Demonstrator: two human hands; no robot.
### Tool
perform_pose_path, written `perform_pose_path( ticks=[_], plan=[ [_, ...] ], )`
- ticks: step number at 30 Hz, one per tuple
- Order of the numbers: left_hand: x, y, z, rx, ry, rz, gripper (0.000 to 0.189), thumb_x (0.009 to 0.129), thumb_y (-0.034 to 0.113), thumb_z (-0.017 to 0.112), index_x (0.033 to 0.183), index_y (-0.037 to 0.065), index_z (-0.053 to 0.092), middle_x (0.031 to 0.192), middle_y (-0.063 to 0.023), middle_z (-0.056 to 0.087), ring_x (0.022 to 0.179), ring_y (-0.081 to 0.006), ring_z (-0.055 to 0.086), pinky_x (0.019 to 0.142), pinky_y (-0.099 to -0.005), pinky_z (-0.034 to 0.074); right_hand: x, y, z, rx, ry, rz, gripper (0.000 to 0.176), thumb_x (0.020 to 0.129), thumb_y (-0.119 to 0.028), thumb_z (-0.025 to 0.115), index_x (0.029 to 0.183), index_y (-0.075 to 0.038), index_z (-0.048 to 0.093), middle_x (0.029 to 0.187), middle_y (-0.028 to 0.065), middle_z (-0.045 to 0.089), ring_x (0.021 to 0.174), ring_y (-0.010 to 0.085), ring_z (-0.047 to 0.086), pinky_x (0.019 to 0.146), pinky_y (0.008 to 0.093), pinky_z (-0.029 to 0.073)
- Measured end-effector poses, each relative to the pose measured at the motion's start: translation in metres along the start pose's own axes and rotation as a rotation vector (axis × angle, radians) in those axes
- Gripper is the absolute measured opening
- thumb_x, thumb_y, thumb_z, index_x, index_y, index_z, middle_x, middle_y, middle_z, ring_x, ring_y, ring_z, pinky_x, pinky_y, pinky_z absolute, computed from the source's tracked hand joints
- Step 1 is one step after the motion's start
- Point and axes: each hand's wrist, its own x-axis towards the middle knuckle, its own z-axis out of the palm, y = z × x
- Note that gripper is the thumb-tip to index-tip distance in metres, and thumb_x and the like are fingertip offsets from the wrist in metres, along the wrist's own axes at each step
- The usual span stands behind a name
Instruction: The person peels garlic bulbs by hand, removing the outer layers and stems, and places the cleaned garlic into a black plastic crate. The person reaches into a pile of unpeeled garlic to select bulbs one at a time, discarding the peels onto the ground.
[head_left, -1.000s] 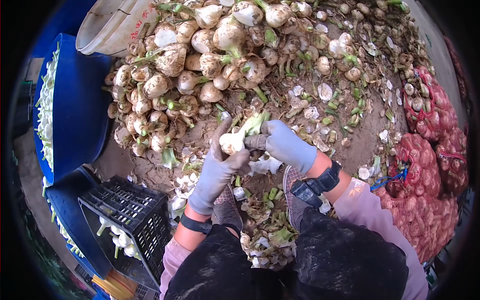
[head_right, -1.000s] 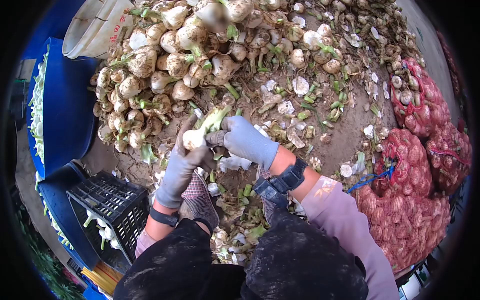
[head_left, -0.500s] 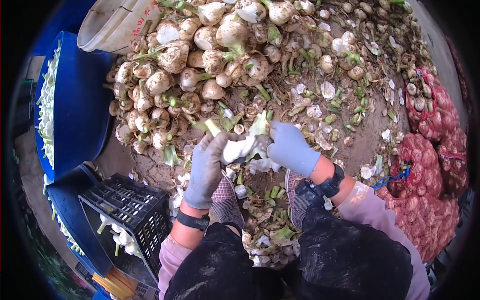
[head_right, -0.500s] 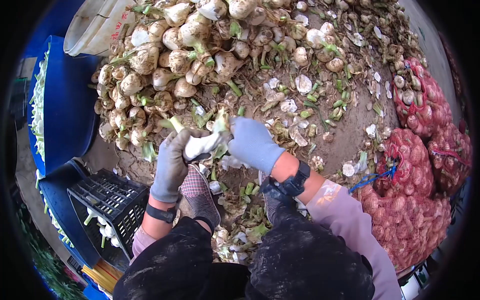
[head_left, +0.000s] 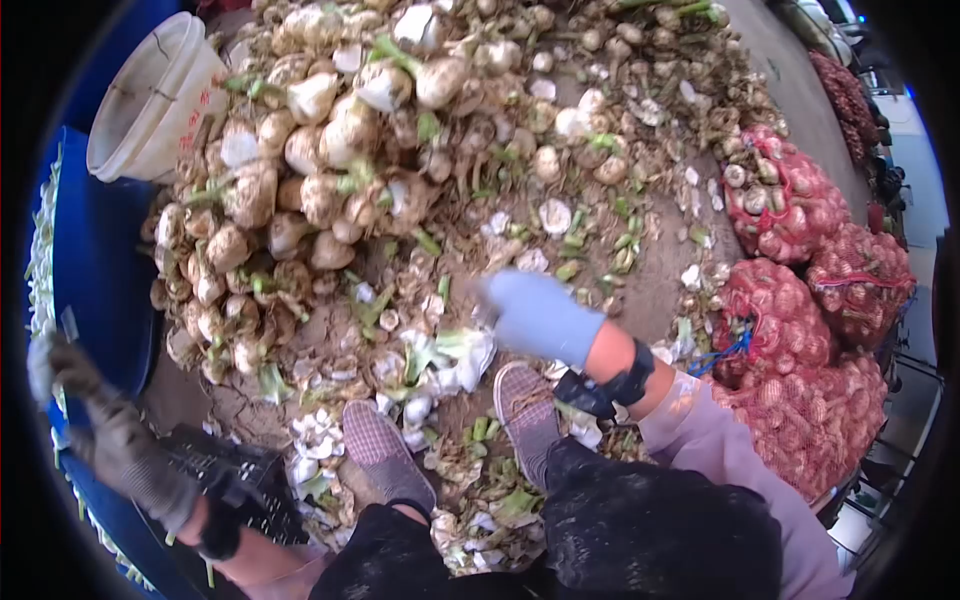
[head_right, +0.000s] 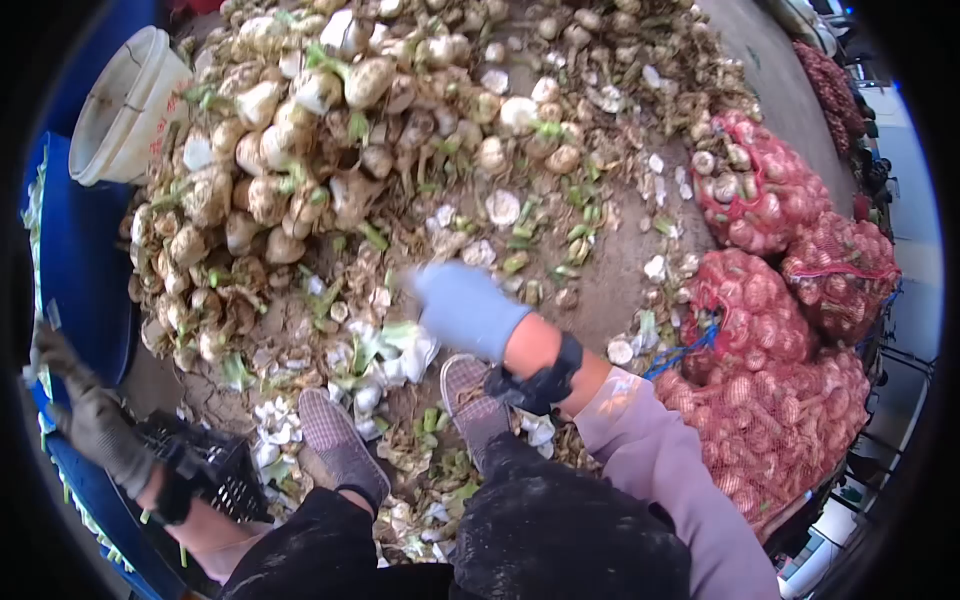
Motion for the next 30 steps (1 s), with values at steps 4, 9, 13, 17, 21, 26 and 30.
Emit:
perform_pose_path(
  ticks=[4, 9, 13, 17, 21, 26, 30],
  plan=[
    [0.013, -0.023, -0.02, 0.343, 0.064, 0.073, 0.05, 0.105, 0.027, 0.035, 0.151, 0.009, 0.028, 0.144, -0.0206, 0.045, 0.128, -0.0255, 0.051, 0.099, -0.0322, 0.05, 0.053, 0.067, -0.073, -0.337, 0.445, 0.362, 0.038, 0.083, -0.012, 0.061, 0.121, -0.013, 0.062, 0.107, 0.016, 0.064, 0.102, 0.0327, 0.063, 0.087, 0.0435, 0.052],
    [0.005, -0.176, -0.069, 1.171, 0.599, -0.217, 0.048, 0.097, 0.044, 0.055, 0.124, 0.004, 0.058, 0.112, -0.0121, 0.066, 0.097, -0.0217, 0.066, 0.083, -0.0322, 0.055, 0.08, 0.1, -0.053, -0.407, 0.385, 0.415, 0.051, 0.082, -0.01, 0.064, 0.131, -0.013, 0.054, 0.103, 0.0159, 0.062, 0.097, 0.0322, 0.064, 0.081, 0.0418, 0.055],
    [-0.03, -0.204, -0.108, 1.304, 0.41, -0.408, 0.053, 0.09, 0.019, 0.068, 0.137, 0.005, 0.049, 0.128, -0.0128, 0.059, 0.113, -0.025, 0.06, 0.096, -0.0337, 0.049, 0.02, 0.034, -0.027, 0.826, 0.226, 0.455, 0.043, 0.09, -0.007, 0.059, 0.133, -0.006, 0.052, 0.121, 0.0205, 0.059, 0.105, 0.0258, 0.062, 0.089, 0.0341, 0.053],
    [-0.024, -0.224, -0.11, 1.856, 0.041, -0.331, 0.07, 0.078, 0.011, 0.073, 0.141, 0.002, 0.043, 0.135, -0.0218, 0.052, 0.127, -0.0355, 0.05, 0.107, -0.0396, 0.039, -0.003, -0.021, 0.043, 0.967, -0.069, 0.004, 0.054, 0.095, -0.028, 0.062, 0.141, -0.004, 0.045, 0.138, 0.016, 0.053, 0.117, 0.0181, 0.055, 0.095, 0.0281, 0.047],
    [-0.026, -0.208, -0.102, 1.899, 0.059, -0.328, 0.074, 0.073, 0.006, 0.077, 0.141, 0.005, 0.047, 0.125, -0.0164, 0.06, 0.112, -0.0254, 0.061, 0.094, -0.0343, 0.048, 0.002, -0.025, 0.029, 0.857, -0.189, -0.06, 0.052, 0.095, -0.034, 0.062, 0.137, -0.004, 0.051, 0.12, 0.0128, 0.067, 0.101, 0.0178, 0.064, 0.086, 0.0309, 0.051],
    [-0.032, -0.206, -0.095, 1.786, 0.127, -0.409, 0.072, 0.075, 0.005, 0.076, 0.14, 0.002, 0.046, 0.126, -0.0138, 0.06, 0.114, -0.022, 0.06, 0.093, -0.0317, 0.049, 0.003, -0.045, 0.028, 1.18, -0.331, 0.276, 0.026, 0.098, -0.026, 0.058, 0.094, -0.002, 0.065, 0.065, 0.0018, 0.061, 0.059, 0.0085, 0.059, 0.052, 0.0255, 0.045],
    [-0.03, -0.197, -0.095, 1.303, 0.386, -0.527, 0.069, 0.079, 0.001, 0.073, 0.14, -0.003, 0.043, 0.125, -0.0124, 0.06, 0.106, -0.0188, 0.062, 0.083, -0.0284, 0.053, -0.002, -0.057, 0.031, 1.123, -0.157, 0.223, 0.026, 0.096, -0.024, 0.058, 0.084, -0.001, 0.063, 0.066, 0.0056, 0.062, 0.058, 0.0177, 0.062, 0.053, 0.0324, 0.047]
  ],
)
